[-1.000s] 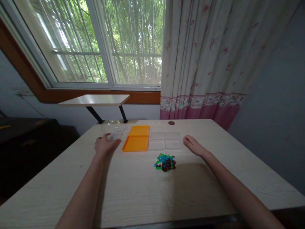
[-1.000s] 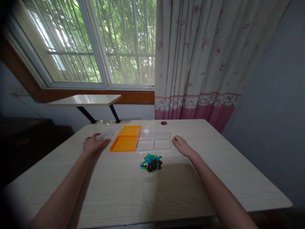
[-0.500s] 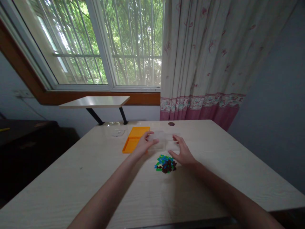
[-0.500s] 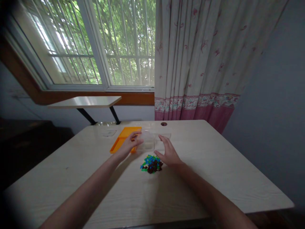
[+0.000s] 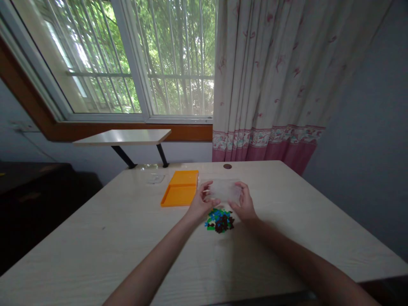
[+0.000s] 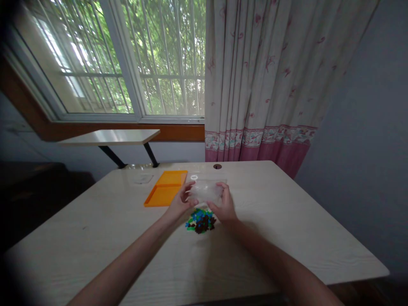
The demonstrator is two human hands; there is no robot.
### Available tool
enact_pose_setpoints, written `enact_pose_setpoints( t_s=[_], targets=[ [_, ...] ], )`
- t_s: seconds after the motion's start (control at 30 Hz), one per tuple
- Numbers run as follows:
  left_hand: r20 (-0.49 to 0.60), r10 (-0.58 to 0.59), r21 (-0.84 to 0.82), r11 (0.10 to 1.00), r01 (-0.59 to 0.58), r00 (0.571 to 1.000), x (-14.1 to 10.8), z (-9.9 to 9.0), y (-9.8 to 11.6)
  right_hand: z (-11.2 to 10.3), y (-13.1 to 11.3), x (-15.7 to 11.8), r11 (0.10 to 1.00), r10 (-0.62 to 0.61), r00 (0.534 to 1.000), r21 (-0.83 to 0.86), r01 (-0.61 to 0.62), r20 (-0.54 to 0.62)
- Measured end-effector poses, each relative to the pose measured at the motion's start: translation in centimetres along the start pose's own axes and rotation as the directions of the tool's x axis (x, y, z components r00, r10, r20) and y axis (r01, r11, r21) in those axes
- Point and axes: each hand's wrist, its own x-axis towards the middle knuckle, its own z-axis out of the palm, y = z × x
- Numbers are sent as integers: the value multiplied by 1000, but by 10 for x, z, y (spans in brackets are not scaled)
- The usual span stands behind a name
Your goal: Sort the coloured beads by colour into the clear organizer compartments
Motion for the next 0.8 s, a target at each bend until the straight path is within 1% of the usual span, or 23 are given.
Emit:
enact_pose_setpoints(
  t_s=[0.03,0.1,0.17,0.2,0.23,0.27,0.3,0.37,0.43,0.47,0.57,0.63,0.7,0.8],
  targets=[
    [10,-38,-114,993,39,999,0,-2,-3,-1,0,1,997,29,999,72,-31,21],
    [96,-84,-301,947,109,992,-3,-2,-7,-1,0,1,975,61,995,209,-76,78],
    [193,-80,-413,898,155,978,-7,1,-6,-1,0,0,941,64,987,320,-109,147],
    [212,-72,-443,882,162,975,-10,4,-5,-1,-1,0,926,58,981,358,-123,187],
    [207,-66,-463,872,158,976,-11,6,-4,-1,-1,-1,918,48,975,374,-129,218],
    [179,-63,-477,867,143,982,-13,8,-2,-1,-2,-1,924,34,972,363,-119,233],
    [140,-63,-489,863,124,988,-14,9,-1,-2,-3,-1,942,12,971,323,-91,238],
    [71,-60,-504,859,88,996,-14,11,0,-5,-6,0,984,-50,970,178,7,238],
    [18,-48,-500,865,51,999,-13,10,0,-7,-10,1,992,-125,958,38,119,259],
    [-10,-38,-485,874,28,999,-13,10,-1,-7,-13,1,987,-151,949,-6,159,278],
    [-56,16,-378,925,-36,998,-13,10,-1,-6,-19,-2,977,-170,944,-73,198,284],
    [-31,68,-279,957,-74,997,-15,10,1,-4,-21,-5,974,-169,948,-100,203,271],
    [12,111,-174,979,-107,994,-17,10,4,-3,-20,-8,968,-186,942,-113,224,278],
    [60,137,-36,990,-135,989,-20,8,10,-3,-17,-11,960,-194,933,-138,244,303]
  ],
)
